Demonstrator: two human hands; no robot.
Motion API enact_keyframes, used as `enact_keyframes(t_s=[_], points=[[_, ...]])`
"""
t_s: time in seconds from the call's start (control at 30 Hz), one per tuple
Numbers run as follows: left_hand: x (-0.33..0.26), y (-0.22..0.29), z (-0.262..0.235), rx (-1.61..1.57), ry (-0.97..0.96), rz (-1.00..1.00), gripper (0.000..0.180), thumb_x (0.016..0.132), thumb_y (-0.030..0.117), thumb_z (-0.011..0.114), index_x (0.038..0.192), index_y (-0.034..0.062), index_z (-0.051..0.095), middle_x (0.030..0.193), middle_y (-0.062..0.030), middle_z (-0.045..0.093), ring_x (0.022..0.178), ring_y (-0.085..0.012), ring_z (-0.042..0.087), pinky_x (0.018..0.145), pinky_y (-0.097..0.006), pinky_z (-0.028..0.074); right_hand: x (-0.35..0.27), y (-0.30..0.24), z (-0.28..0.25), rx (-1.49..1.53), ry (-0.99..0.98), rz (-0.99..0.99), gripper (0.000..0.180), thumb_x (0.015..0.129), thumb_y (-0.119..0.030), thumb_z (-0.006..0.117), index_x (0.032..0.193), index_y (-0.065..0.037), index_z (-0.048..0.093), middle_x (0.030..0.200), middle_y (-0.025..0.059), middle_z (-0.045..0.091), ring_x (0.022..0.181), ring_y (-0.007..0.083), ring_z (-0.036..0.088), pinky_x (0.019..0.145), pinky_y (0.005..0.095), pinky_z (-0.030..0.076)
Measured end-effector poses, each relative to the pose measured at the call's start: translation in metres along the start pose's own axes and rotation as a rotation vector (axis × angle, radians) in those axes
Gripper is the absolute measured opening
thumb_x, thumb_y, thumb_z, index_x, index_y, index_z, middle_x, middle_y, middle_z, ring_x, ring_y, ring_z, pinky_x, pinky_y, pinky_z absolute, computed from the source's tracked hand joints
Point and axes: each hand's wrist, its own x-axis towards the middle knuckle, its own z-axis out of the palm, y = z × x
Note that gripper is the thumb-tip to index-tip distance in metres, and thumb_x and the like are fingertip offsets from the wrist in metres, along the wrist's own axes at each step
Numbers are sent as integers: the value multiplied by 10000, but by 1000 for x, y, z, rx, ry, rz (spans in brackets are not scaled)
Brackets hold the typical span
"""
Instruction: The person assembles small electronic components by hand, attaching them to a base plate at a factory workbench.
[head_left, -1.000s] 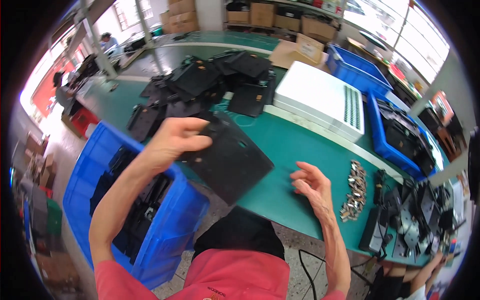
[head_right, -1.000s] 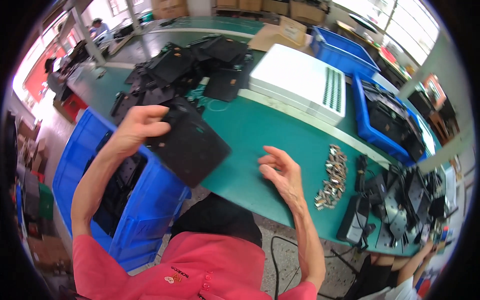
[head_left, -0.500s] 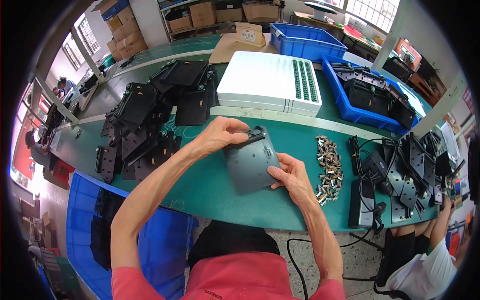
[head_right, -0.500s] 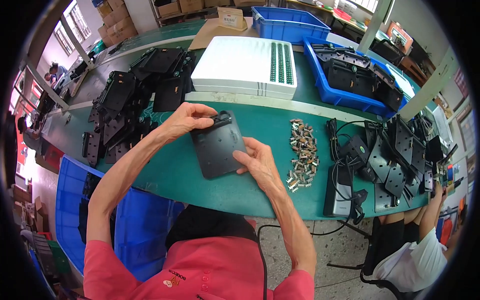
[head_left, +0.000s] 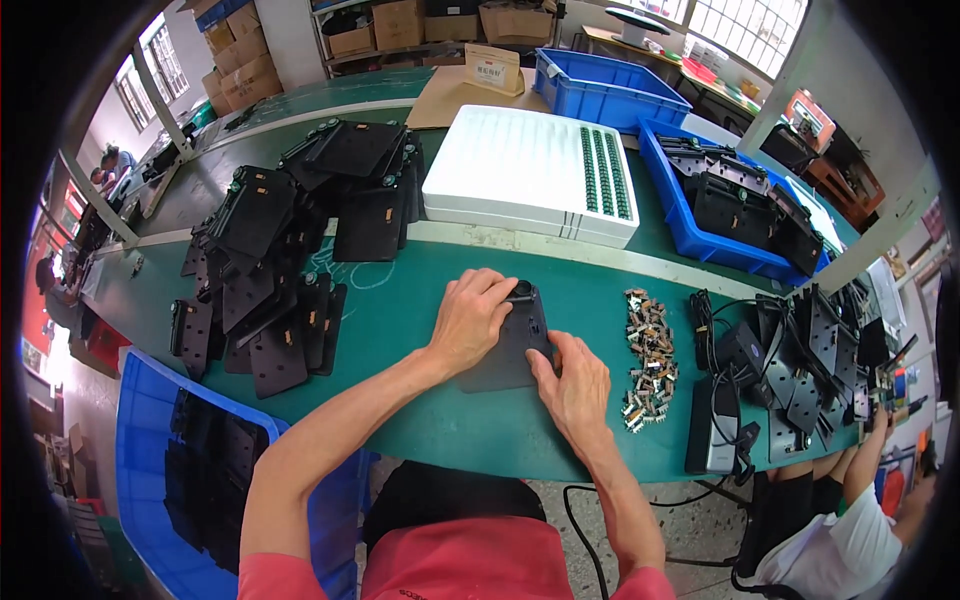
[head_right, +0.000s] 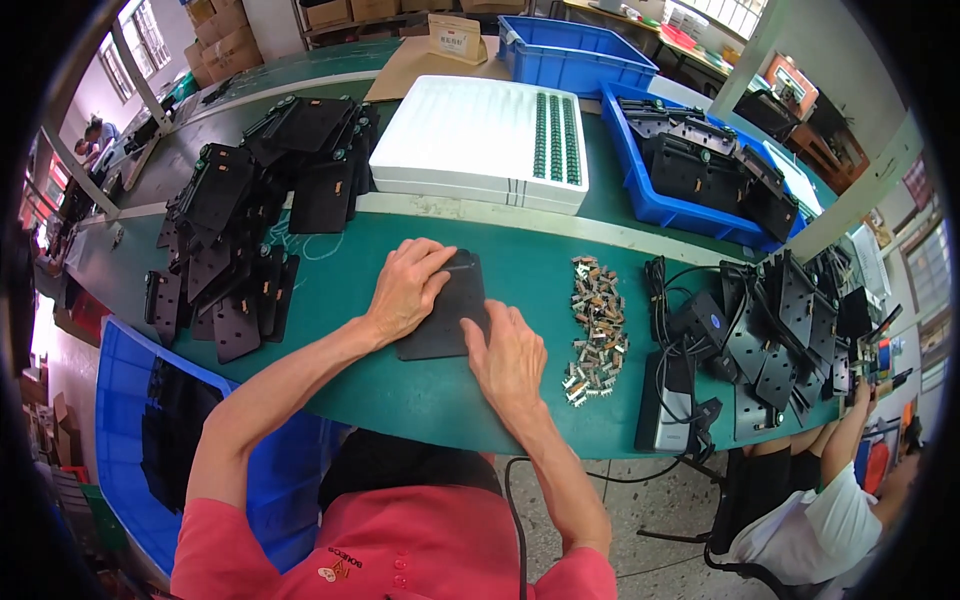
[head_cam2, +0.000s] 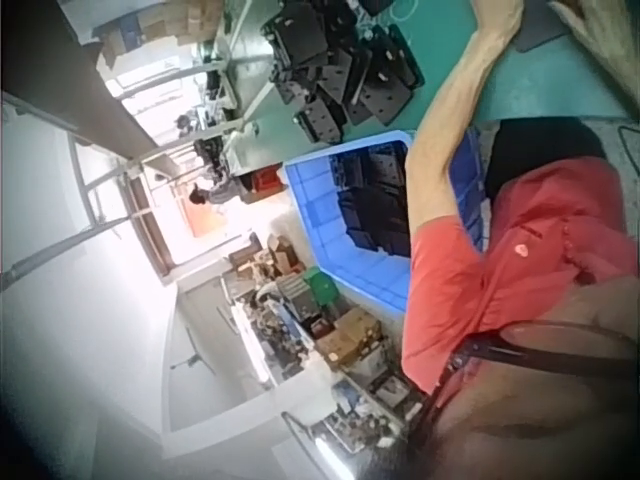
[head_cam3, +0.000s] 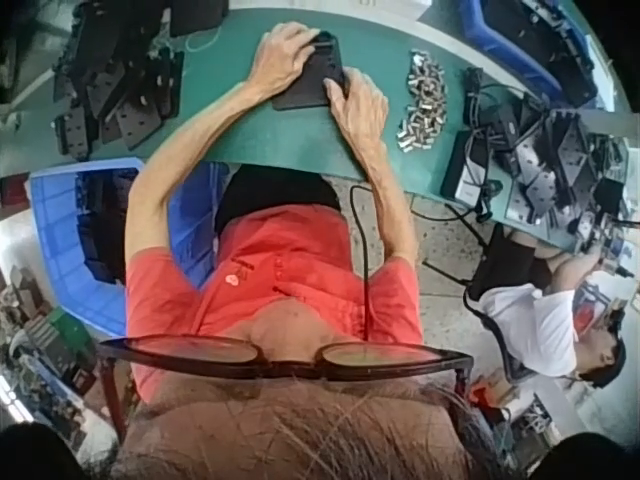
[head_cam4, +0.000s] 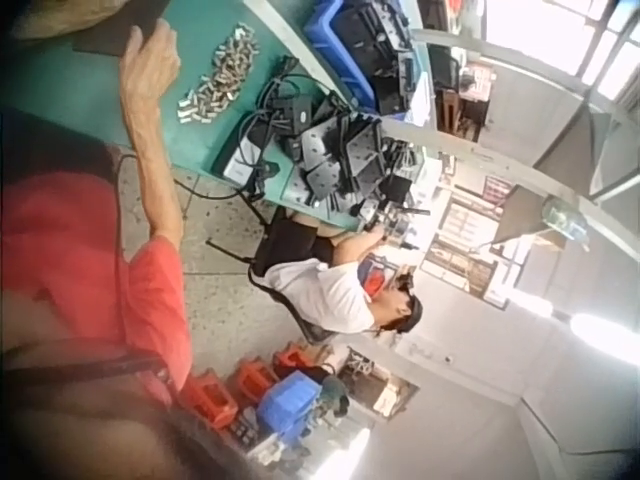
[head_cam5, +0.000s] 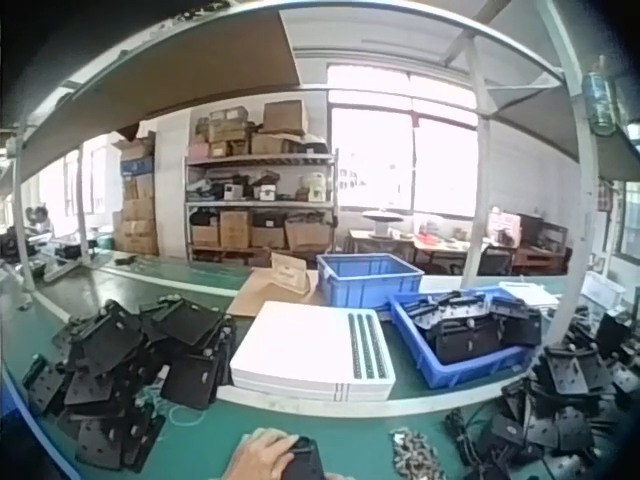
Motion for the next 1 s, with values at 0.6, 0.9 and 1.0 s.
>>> enact_keyframes(t_s=[0.6, 0.9, 1.0], points=[[0, 0, -2, -94, -39, 41, 328, 736, -10, 706, 1058, 20, 656, 1013, -74, 618, 984, -260, 559, 844, -391, 415, 218, 52, -20, -172, 17, 169, 100, 729, -115, 664, 788, -80, 737, 848, 166, 714, 818, 359, 690, 727, 434, 541], [-1, -3, -4, -112, -60, 10, 349, 735, -28, 708, 1078, 13, 660, 1035, -84, 617, 980, -266, 560, 839, -384, 415, 251, 51, -16, -472, -243, 288, 274, 630, -198, 810, 835, -39, 723, 918, 199, 713, 894, 364, 701, 756, 439, 552], [-1, -3, -3, -114, -52, 11, 343, 739, -28, 704, 1078, 12, 660, 1036, -84, 615, 980, -265, 559, 841, -384, 416, 252, 47, -20, -428, -283, 322, 297, 622, -211, 821, 818, -16, 713, 919, 194, 715, 908, 358, 701, 766, 429, 553]])
